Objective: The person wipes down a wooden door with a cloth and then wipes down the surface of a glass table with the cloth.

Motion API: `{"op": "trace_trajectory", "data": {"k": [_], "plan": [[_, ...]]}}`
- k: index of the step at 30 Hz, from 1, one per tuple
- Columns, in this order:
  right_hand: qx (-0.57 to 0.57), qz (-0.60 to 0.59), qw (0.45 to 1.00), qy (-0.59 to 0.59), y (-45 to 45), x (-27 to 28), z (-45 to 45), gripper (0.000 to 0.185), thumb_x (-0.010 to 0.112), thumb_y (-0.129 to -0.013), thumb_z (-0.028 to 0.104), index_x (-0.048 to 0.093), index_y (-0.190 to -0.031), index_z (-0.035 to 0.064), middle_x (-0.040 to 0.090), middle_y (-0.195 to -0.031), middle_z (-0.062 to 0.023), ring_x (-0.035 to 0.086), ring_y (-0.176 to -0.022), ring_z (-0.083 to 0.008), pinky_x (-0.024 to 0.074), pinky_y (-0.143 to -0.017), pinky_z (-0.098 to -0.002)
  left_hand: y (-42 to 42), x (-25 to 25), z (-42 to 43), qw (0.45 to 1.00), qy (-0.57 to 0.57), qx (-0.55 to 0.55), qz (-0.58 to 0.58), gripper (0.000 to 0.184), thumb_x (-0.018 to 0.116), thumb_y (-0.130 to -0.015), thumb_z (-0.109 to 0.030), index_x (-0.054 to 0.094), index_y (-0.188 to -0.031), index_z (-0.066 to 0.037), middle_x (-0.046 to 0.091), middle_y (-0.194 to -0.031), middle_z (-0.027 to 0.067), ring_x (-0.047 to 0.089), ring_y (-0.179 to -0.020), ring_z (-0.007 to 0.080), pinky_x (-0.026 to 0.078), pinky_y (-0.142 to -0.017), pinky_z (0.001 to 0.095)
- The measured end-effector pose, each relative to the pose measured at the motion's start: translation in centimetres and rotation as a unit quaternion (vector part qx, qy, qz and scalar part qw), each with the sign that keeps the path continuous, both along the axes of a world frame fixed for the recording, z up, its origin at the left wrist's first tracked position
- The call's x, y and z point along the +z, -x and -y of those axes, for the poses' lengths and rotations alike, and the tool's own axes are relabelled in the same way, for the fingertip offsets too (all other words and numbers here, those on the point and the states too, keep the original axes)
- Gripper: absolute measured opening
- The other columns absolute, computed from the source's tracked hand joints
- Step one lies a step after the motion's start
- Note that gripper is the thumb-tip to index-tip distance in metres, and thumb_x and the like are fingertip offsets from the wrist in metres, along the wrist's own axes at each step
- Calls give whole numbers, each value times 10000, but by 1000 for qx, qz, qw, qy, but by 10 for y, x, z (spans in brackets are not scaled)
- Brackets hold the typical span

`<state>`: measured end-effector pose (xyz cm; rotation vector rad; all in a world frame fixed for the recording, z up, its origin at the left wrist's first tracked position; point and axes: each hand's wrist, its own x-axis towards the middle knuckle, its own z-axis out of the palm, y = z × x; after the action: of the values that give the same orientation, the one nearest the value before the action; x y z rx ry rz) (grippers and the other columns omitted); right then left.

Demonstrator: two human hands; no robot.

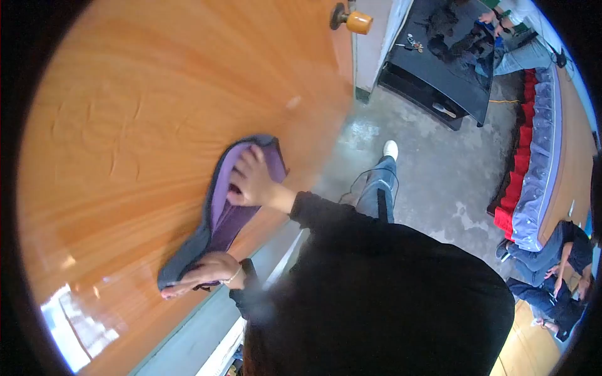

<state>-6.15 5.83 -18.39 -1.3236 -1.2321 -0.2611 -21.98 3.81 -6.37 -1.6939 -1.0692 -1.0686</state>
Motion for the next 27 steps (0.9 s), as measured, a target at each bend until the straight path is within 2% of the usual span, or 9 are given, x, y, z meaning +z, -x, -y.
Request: {"op": "trace_trajectory", "data": {"k": [6, 9, 13, 15, 17, 19, 21, 22, 27], "plan": [[-161, -275, 948, -7, -151, -76, -18, 718, 303, -983, 492, 229, -1445, -52, 194, -1513, -277, 168, -1402, -452, 129, -1139, -527, -166, -79, -20, 989, 53, -9, -136, 503, 533, -946, -300, 441, -1382, -67, 287, -1507, 233, 240, -1388, 471, 133, -1109, 614], [-188, -333, 922, 59, -245, -77, -11, 675, 310, -1004, 449, 208, -1456, -41, 197, -1536, -208, 196, -1414, -365, 147, -1157, -455, -278, -119, -38, 975, 61, -42, -208, 407, 537, -920, -212, 537, -1314, -109, 383, -1473, 170, 291, -1382, 423, 126, -1128, 561], [-232, -430, 834, 257, -341, -205, -37, 507, 410, -996, 320, 346, -1390, 8, 382, -1419, -154, 342, -1325, -273, 266, -1106, -370, -382, -162, -50, 954, 76, -76, -280, 350, 483, -947, -194, 609, -1273, -222, 500, -1406, -11, 416, -1330, 253, 133, -1131, 486], [-153, -611, 773, -73, -345, -230, -46, 413, 427, -995, 283, 430, -1308, 13, 483, -1287, -154, 461, -1179, -278, 394, -990, -364, -406, -159, -46, 942, 108, -81, -309, 371, 442, -959, -196, 594, -1293, -245, 496, -1409, -52, 422, -1327, 210, 125, -1134, 470], [-78, -676, 721, -130, -349, -227, -44, 440, 424, -996, 278, 379, -1345, 15, 437, -1334, -148, 420, -1219, -262, 342, -1022, -353, -407, -156, -45, 941, 124, -87, -302, 386, 435, -954, -188, 580, -1309, -230, 490, -1416, -54, 422, -1328, 190, 155, -1132, 444], [47, -745, 588, -312, -345, -219, -40, 472, 421, -996, 274, 328, -1381, 17, 391, -1381, -143, 379, -1259, -247, 291, -1053, -343, -394, -147, -44, 907, 162, -146, -360, 412, 437, -944, -171, 544, -1340, -200, 471, -1432, -55, 419, -1332, 162, 188, -1131, 400], [239, -653, 154, -702, -335, -198, -37, 510, 418, -997, 269, 277, -1418, 19, 345, -1428, -137, 338, -1299, -231, 240, -1085, -332, -374, -154, -41, 894, 173, -154, -384, 430, 440, -935, -164, 522, -1357, -187, 453, -1445, -55, 415, -1335, 152, 204, -1127, 379], [268, -572, 11, -775, -315, -184, -32, 531, 417, -997, 267, 251, -1437, 20, 322, -1452, -134, 318, -1319, -224, 214, -1101, -327, -355, -158, -37, 884, 177, -164, -401, 451, 444, -926, -157, 499, -1373, -173, 436, -1458, -56, 412, -1338, 141, 221, -1123, 358], [365, -471, -96, -797, -130, -240, -10, 600, 383, -1003, 262, 141, -1500, 27, 215, -1540, -123, 241, -1385, -194, 120, -1151, -304, -181, -191, 9, 847, 334, -111, -399, 521, 484, -881, -98, 472, -1396, -180, 409, -1476, -60, 391, -1350, 153, 264, -1102, 361]]}}
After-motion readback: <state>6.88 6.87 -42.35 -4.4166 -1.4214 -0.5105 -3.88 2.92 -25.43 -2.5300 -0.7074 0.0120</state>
